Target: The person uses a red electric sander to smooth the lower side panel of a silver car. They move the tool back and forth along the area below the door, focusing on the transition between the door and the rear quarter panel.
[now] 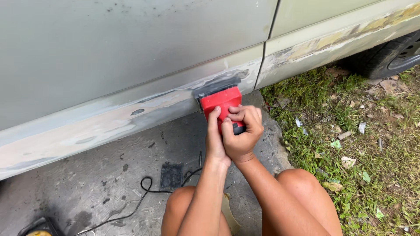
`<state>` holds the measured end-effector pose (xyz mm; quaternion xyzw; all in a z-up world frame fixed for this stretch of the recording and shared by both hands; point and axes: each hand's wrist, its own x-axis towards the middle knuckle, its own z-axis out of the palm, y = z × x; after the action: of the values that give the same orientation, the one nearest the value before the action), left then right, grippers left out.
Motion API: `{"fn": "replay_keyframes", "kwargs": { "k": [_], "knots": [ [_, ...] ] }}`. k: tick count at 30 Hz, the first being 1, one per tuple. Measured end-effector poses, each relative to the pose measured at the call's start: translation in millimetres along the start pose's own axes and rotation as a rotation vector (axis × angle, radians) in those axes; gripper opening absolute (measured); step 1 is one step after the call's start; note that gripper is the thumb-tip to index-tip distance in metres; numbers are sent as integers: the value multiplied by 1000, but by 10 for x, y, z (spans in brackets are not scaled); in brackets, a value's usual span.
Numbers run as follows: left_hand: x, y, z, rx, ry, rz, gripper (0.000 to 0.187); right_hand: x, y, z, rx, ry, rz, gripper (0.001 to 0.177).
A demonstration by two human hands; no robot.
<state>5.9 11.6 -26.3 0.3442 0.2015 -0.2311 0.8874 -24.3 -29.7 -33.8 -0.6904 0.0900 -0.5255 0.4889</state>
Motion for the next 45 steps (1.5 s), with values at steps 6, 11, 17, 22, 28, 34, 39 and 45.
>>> {"fn": "replay_keyframes", "kwargs": {
  "k": [6, 11, 17, 22, 28, 34, 39, 45],
  "knots": [
    [11, 64, -18, -16, 26, -32, 47, -2, -36, 60, -28, -16, 22, 11],
    [-13, 36, 9, -1, -8, -6, 46, -2, -5, 16, 0, -2, 10, 10],
    [-27, 3, 125, 13, 67, -63, 59, 81, -8, -30, -36, -19, 42, 12],
    [14, -64, 54, 68, 69, -37, 68, 70, 22, -51, -23, -2, 11, 11],
    [-14, -147, 5, 58, 80, -53, 69, 158, 77, -89, 12, 14, 59, 11],
    [-32, -65, 203, 71, 45, -48, 67, 168, 14, -102, -21, 8, 68, 10],
    [-48, -122, 112, 42, 24, -30, 67, 123, 7, -105, -18, 3, 64, 10],
    [23, -113, 159, 38, -11, -36, 68, 178, 15, -99, -15, 15, 69, 11]
  ]
}}
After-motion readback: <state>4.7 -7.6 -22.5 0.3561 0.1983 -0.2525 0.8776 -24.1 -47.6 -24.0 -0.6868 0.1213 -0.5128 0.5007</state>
